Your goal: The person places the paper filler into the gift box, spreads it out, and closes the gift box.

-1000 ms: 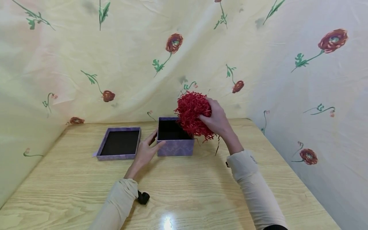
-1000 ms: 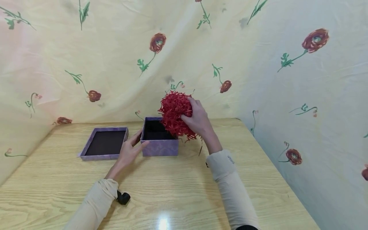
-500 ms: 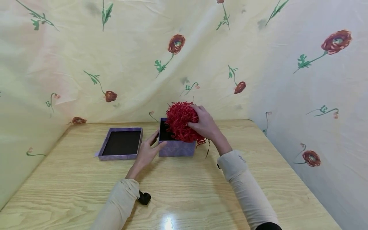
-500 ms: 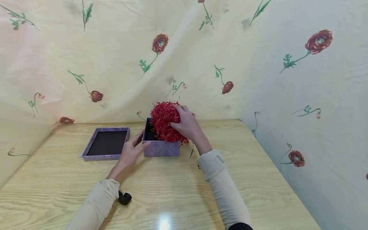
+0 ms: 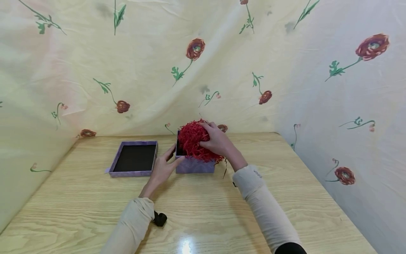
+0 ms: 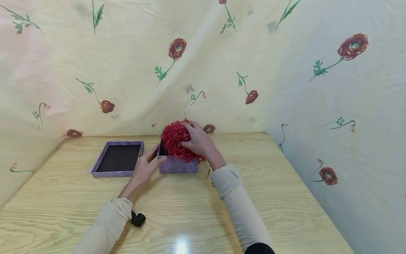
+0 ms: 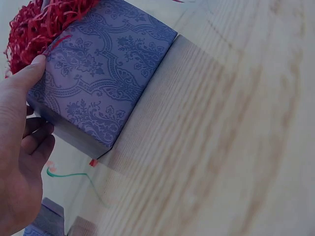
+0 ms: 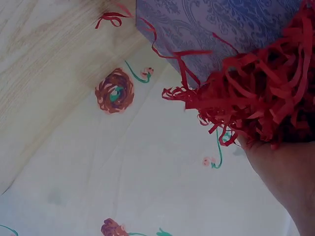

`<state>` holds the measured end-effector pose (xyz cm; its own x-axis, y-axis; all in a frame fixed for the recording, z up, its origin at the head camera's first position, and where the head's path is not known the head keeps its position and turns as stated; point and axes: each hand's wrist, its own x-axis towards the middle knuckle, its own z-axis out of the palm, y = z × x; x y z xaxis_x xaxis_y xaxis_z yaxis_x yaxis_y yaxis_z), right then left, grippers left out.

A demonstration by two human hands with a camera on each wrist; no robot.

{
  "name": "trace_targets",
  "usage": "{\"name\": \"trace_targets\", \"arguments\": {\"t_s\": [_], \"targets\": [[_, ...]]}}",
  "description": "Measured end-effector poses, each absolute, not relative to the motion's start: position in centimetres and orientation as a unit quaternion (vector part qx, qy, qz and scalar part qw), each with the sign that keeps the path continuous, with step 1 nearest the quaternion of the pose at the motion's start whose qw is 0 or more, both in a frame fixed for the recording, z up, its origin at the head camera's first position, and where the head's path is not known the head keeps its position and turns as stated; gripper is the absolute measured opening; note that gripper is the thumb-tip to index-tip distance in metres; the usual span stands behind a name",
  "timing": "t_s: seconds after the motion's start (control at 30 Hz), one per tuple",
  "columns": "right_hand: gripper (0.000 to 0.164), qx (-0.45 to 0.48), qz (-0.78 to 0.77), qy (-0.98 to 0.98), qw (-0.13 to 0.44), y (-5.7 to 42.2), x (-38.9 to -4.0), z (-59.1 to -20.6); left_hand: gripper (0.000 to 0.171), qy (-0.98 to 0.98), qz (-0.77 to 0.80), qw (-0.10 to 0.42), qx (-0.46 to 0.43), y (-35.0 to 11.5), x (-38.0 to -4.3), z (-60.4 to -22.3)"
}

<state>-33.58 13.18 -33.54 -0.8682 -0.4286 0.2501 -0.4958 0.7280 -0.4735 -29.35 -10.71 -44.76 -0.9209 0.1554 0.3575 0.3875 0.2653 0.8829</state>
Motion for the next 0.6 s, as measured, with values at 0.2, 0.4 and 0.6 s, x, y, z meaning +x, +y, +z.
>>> {"name": "trace_targets", "arguments": {"t_s": [0.2, 0.4, 0.6], "targets": [[0.079, 0.236, 0.24, -0.939, 0.071, 12.6, -33.6, -34.0, 0.07, -0.787, -0.583, 0.096, -0.175, -10.8, -29.3, -44.7], [0.084, 0.222, 0.247, -0.937, 0.106, 12.4, -33.2, -34.3, 0.069, -0.788, -0.586, 0.082, -0.169, -10.6, -28.7, -43.8], [0.077, 0.226, 0.249, -0.928, 0.159, 12.8, -32.3, -34.6, 0.068, -0.793, -0.581, 0.08, -0.165, -10.4, -27.8, -42.6]]}}
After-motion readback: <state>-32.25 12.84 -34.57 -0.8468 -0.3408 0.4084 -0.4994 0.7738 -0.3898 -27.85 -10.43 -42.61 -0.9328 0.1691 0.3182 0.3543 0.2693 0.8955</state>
